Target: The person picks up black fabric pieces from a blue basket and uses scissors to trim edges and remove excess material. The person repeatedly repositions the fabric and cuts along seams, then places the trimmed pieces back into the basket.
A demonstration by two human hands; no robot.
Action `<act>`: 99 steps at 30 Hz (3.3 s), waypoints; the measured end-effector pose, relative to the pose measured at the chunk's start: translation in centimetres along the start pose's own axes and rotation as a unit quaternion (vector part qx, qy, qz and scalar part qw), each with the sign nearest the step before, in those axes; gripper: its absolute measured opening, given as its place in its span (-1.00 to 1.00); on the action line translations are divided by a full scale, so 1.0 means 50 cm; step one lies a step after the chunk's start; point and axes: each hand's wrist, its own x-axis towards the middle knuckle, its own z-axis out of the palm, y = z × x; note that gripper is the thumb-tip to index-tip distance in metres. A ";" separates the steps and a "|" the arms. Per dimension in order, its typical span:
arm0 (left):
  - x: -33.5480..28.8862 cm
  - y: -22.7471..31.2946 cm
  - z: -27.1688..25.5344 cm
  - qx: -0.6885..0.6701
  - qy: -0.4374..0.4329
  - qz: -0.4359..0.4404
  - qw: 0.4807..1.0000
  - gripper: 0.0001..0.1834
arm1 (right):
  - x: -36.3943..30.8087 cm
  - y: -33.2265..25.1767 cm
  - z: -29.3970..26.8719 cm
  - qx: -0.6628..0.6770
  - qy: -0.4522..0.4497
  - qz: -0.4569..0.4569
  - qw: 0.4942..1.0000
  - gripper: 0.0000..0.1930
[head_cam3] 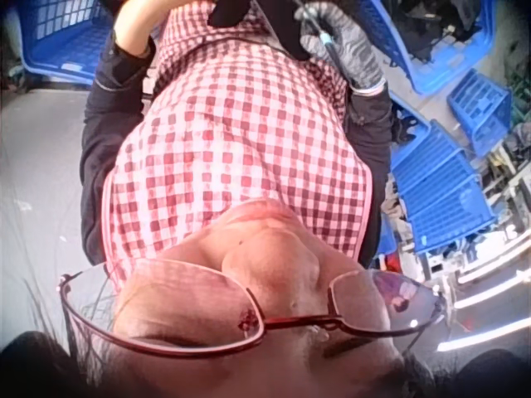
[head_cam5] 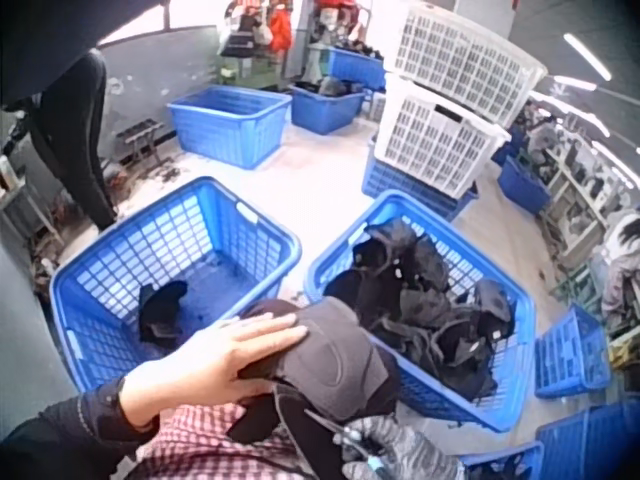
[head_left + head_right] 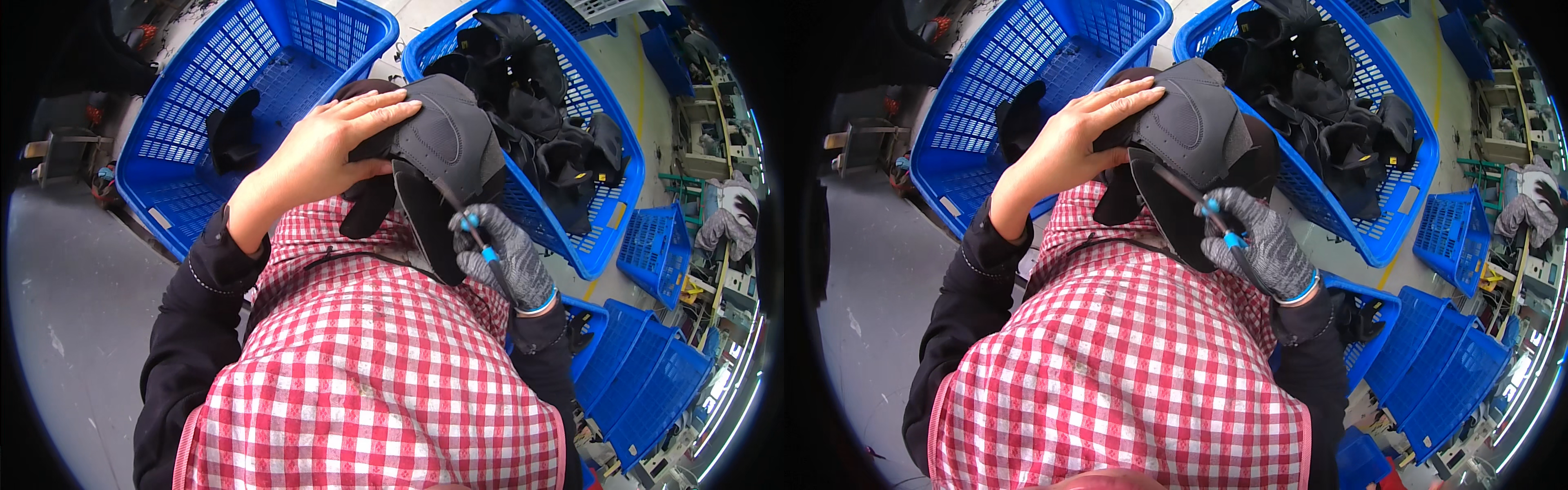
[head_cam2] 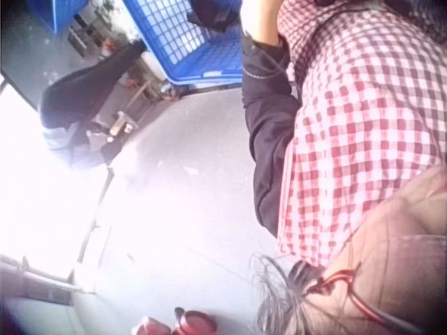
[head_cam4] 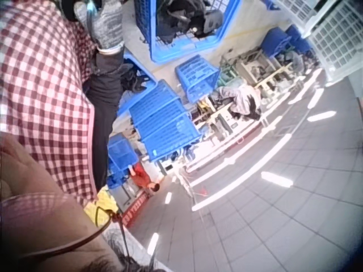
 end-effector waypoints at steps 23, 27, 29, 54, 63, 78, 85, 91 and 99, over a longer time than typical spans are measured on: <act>0.009 0.002 0.079 0.130 -0.044 0.006 0.991 0.21 | -0.055 0.026 -0.052 -0.093 -0.044 0.122 0.987 -0.60; 0.014 0.005 0.083 0.121 -0.045 0.005 0.992 0.22 | -0.045 0.013 -0.054 -0.060 -0.030 0.177 0.982 -0.65; 0.016 0.006 0.084 0.120 -0.048 0.002 0.992 0.23 | -0.041 0.007 -0.055 -0.052 -0.030 0.216 0.975 -0.66; 0.013 0.014 0.078 0.142 -0.059 -0.038 0.987 0.21 | -0.009 -0.007 -0.058 -0.152 -0.039 0.084 0.984 -0.58; 0.020 0.018 0.085 0.133 -0.043 -0.062 0.988 0.23 | -0.001 -0.023 -0.064 -0.112 -0.036 0.129 0.985 -0.70; 0.008 0.019 0.105 0.196 -0.020 -0.048 0.979 0.21 | -0.003 -0.015 -0.062 -0.060 -0.064 0.153 0.984 -0.64; 0.009 0.025 0.117 0.188 -0.024 -0.054 0.980 0.21 | 0.001 0.004 -0.062 -0.150 -0.047 0.118 0.980 -0.62; 0.005 0.025 0.114 0.183 -0.031 -0.060 0.981 0.23 | 0.013 0.029 -0.054 -0.179 -0.027 0.011 0.983 -0.53; 0.004 0.034 0.125 0.197 -0.047 -0.062 0.977 0.26 | -0.001 0.007 -0.083 0.033 -0.086 0.211 0.973 -0.55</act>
